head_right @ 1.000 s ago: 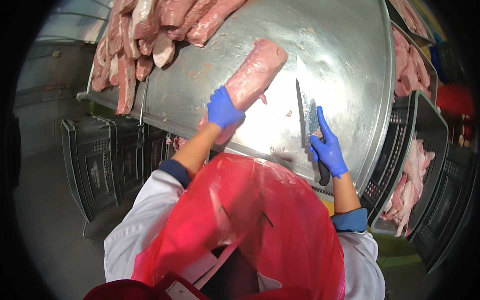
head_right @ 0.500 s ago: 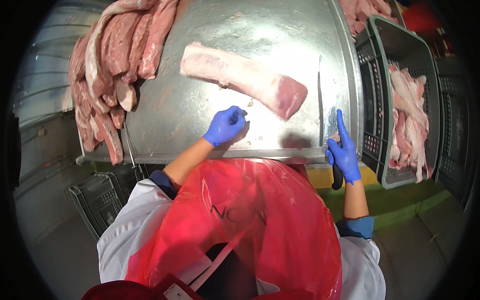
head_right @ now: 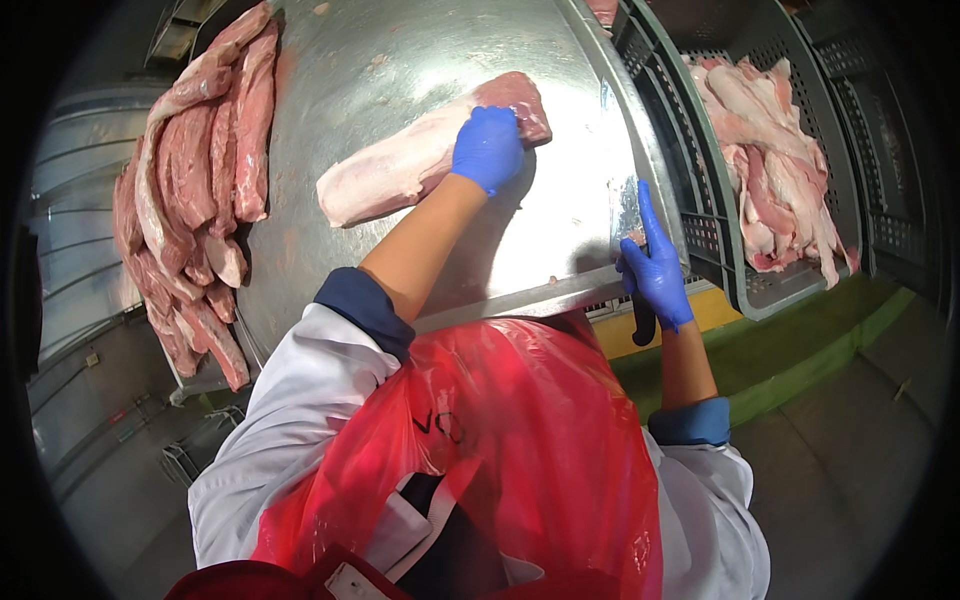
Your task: The person trims fat and connective tissue from large cuts of raw meat using a knife. They repeatedly reposition the meat on a stainless steel table, slice off unwanted portions, and place the trimmed pieces into a nearby crate.
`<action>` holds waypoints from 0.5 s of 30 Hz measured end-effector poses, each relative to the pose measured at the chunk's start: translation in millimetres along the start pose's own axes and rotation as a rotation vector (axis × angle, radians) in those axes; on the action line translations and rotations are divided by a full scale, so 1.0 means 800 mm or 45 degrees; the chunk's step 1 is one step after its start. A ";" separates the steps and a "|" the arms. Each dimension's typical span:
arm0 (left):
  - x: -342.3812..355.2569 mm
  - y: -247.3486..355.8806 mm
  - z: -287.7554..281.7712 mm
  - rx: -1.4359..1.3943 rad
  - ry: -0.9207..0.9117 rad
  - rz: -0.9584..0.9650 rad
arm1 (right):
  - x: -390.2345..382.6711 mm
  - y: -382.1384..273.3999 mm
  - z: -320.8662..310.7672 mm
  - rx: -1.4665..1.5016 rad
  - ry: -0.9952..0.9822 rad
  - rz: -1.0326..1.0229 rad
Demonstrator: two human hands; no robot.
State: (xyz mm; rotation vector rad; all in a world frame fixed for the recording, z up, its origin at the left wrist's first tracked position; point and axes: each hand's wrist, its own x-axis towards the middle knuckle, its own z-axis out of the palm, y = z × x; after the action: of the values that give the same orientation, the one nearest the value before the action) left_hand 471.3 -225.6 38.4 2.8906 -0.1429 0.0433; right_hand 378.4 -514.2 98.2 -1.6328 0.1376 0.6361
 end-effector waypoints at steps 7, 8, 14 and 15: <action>0.017 -0.041 -0.008 -0.257 0.037 -0.227 | 0.041 0.030 0.006 -0.258 0.032 -0.327; 0.022 -0.047 -0.012 -0.312 0.023 -0.259 | 0.061 0.026 0.019 -0.263 0.057 -0.275; 0.031 -0.051 -0.033 -0.415 0.011 -0.266 | 0.212 -0.041 0.105 -0.553 -0.066 -0.494; 0.032 -0.049 -0.037 -0.423 -0.001 -0.262 | 0.217 -0.044 0.107 -0.594 -0.121 -0.460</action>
State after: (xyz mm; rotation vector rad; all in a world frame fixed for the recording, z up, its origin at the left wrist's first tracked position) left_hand 500.2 -183.1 58.8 2.5580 0.1353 -0.0173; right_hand 511.5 -380.2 44.2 -2.0044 -0.3959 0.4847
